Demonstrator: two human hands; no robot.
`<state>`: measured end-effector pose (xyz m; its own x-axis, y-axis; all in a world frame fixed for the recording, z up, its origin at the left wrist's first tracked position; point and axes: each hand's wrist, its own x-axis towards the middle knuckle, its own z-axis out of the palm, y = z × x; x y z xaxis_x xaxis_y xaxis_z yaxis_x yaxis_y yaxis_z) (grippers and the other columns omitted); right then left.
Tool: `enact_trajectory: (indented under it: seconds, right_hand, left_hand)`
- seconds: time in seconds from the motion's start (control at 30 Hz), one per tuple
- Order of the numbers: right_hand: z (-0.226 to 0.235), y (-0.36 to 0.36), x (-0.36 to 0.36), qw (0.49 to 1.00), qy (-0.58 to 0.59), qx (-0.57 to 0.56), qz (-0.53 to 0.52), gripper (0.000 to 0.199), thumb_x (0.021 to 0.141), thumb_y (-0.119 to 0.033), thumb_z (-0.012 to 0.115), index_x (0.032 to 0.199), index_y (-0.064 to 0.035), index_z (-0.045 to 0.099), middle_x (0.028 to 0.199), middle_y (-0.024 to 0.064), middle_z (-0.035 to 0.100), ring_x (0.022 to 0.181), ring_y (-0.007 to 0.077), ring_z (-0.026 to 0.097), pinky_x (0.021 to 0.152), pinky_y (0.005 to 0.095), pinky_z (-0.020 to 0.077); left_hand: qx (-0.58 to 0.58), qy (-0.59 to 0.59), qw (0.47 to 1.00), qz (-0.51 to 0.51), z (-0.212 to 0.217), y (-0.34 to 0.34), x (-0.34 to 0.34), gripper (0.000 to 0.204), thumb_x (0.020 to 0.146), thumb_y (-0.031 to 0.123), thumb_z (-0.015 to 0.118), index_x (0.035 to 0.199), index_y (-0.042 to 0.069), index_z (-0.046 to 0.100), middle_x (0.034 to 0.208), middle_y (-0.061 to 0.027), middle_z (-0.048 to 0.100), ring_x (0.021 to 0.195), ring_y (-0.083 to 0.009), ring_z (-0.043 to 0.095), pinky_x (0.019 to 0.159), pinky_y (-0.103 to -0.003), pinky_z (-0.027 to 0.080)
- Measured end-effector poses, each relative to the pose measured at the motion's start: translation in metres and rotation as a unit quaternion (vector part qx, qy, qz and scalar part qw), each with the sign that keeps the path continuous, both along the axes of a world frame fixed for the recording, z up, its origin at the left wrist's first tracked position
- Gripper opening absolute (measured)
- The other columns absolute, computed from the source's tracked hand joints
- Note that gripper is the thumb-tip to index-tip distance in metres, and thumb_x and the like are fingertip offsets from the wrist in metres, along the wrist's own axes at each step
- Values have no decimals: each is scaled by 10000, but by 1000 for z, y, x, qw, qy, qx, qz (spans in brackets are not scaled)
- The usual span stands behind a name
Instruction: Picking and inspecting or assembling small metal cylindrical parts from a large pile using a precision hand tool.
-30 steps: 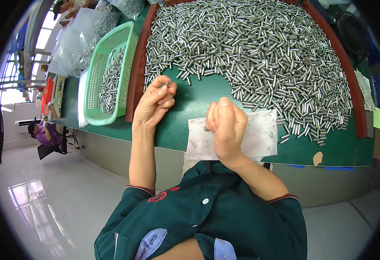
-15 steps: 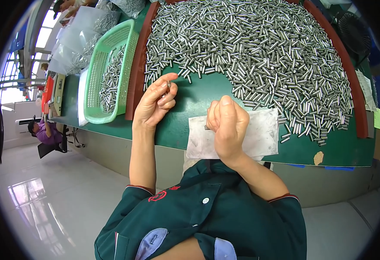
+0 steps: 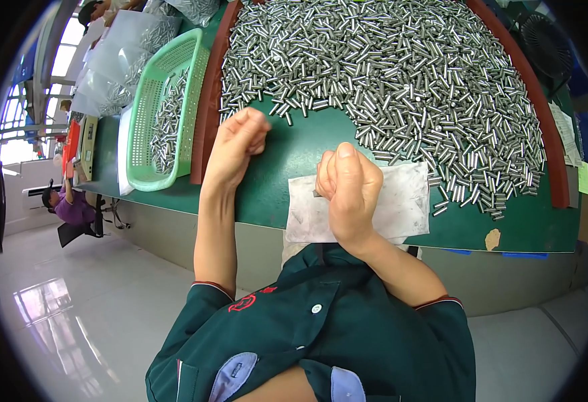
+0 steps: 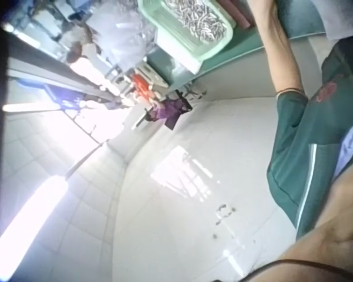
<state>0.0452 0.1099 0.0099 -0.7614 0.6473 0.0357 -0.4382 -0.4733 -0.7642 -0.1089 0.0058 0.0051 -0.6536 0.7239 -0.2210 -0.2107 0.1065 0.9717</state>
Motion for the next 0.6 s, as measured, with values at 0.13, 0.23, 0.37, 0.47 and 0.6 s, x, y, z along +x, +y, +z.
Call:
enact_trajectory:
  seconds: [0.13,0.23,0.37,0.47,0.6]
  right_hand:
    - [2,0,0,1000,-3,-7,1,366,906,-195,278,554,-94,271,448,-2,265,385,66,171,372,225,182]
    - [0,0,1,1000,-3,-6,6,366,905,-197,280,554,-94,270,448,-4,261,386,66,170,373,225,181]
    - [2,-1,1,1000,13,-25,9,372,903,-166,309,545,-73,267,472,-10,283,418,56,230,376,212,204]
    - [0,1,0,1000,-3,-11,-4,366,906,-199,282,555,-96,270,449,-6,260,386,66,170,372,227,181]
    - [0,0,1,1000,0,-7,2,368,907,-201,281,555,-95,270,449,-5,262,385,66,169,370,227,180]
  left_hand:
    - [-120,621,773,-48,-3,16,1,111,699,53,609,810,46,603,644,-102,568,531,-201,537,501,-298,426]
    - [-111,619,775,-69,-4,15,0,89,696,79,591,783,62,585,621,-92,549,573,-266,538,515,-355,422]
    - [-110,518,848,-26,-2,16,10,45,722,79,592,753,52,575,563,-82,492,527,-195,518,483,-308,403]
    - [51,111,992,7,0,13,13,86,797,117,569,824,40,543,594,14,419,480,-49,348,437,-185,296]
    - [231,-229,945,-40,-2,4,4,78,836,102,514,894,52,512,760,-61,517,480,-21,287,426,-152,242]
